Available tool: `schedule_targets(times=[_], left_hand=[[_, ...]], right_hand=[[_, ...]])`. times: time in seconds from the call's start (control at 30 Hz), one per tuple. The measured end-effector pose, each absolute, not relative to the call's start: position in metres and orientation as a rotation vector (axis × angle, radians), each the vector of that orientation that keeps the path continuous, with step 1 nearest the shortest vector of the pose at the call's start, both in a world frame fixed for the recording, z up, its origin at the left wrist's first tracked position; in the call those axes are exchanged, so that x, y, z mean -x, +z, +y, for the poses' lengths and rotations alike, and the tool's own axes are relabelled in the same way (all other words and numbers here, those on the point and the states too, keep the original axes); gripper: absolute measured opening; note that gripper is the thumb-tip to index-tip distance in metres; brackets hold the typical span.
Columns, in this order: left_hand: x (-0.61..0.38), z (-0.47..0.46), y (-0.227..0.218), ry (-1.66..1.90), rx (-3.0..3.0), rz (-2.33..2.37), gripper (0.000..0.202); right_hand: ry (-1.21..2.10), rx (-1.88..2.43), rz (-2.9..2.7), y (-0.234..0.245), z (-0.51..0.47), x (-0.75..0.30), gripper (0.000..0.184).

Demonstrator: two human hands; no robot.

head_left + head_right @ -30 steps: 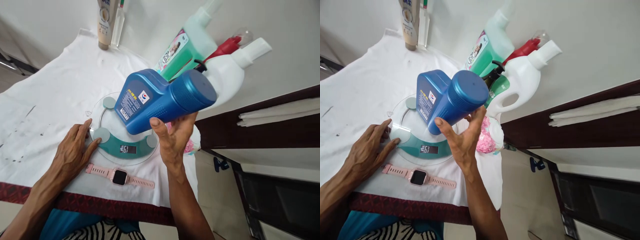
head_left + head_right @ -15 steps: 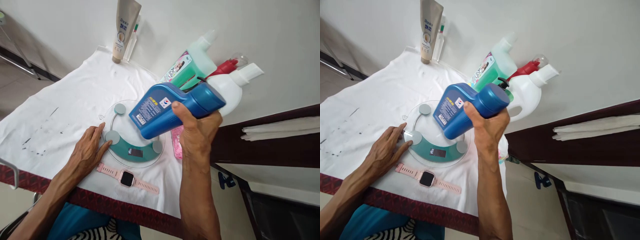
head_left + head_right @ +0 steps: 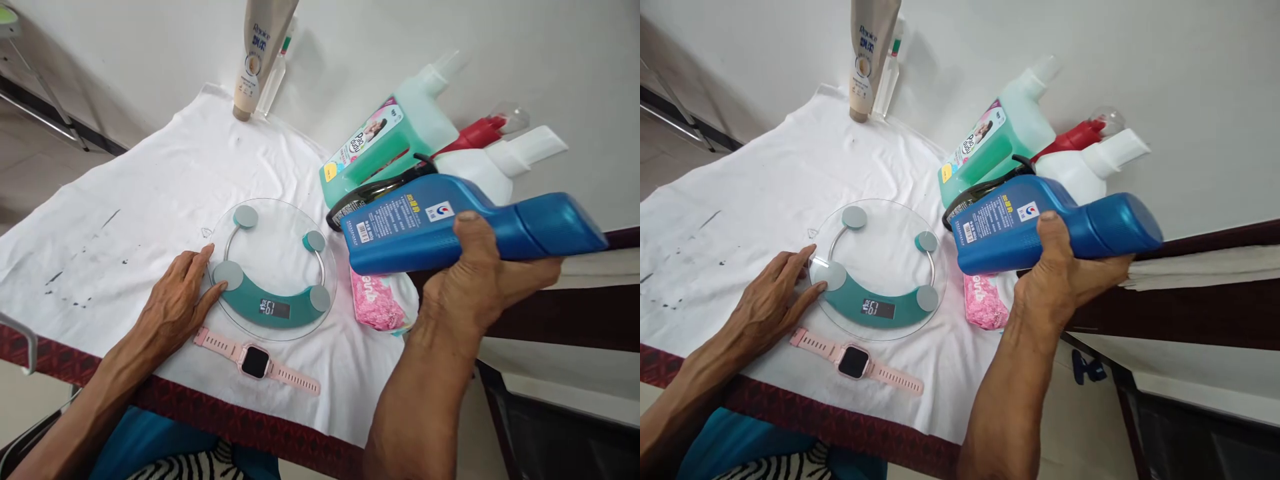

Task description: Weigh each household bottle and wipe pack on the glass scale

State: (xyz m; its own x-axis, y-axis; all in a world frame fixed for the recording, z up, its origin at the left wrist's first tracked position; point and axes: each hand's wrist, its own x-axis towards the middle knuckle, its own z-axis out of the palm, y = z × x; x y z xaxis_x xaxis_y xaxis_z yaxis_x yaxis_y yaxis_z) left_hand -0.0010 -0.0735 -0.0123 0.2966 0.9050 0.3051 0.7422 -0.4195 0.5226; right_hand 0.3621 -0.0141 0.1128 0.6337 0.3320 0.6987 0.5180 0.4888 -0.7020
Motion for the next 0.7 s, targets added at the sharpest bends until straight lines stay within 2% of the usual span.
schedule_targets(times=[0.4,0.6,0.7], left_hand=[[-0.001,-0.072,-0.006,0.813,-2.276,1.524,0.054],[-0.001,-0.073,-0.008,0.817,-2.285,1.513,0.054],[-0.002,-0.075,-0.011,0.865,-2.290,1.515,0.054]], right_hand=[[-0.173,1.355,-0.991,0.071,-0.009,-0.357,0.050],[-0.057,1.394,-0.901,0.065,-0.020,-0.357,0.065],[-0.167,1.451,-0.947,0.084,-0.030,-0.351,0.076]])
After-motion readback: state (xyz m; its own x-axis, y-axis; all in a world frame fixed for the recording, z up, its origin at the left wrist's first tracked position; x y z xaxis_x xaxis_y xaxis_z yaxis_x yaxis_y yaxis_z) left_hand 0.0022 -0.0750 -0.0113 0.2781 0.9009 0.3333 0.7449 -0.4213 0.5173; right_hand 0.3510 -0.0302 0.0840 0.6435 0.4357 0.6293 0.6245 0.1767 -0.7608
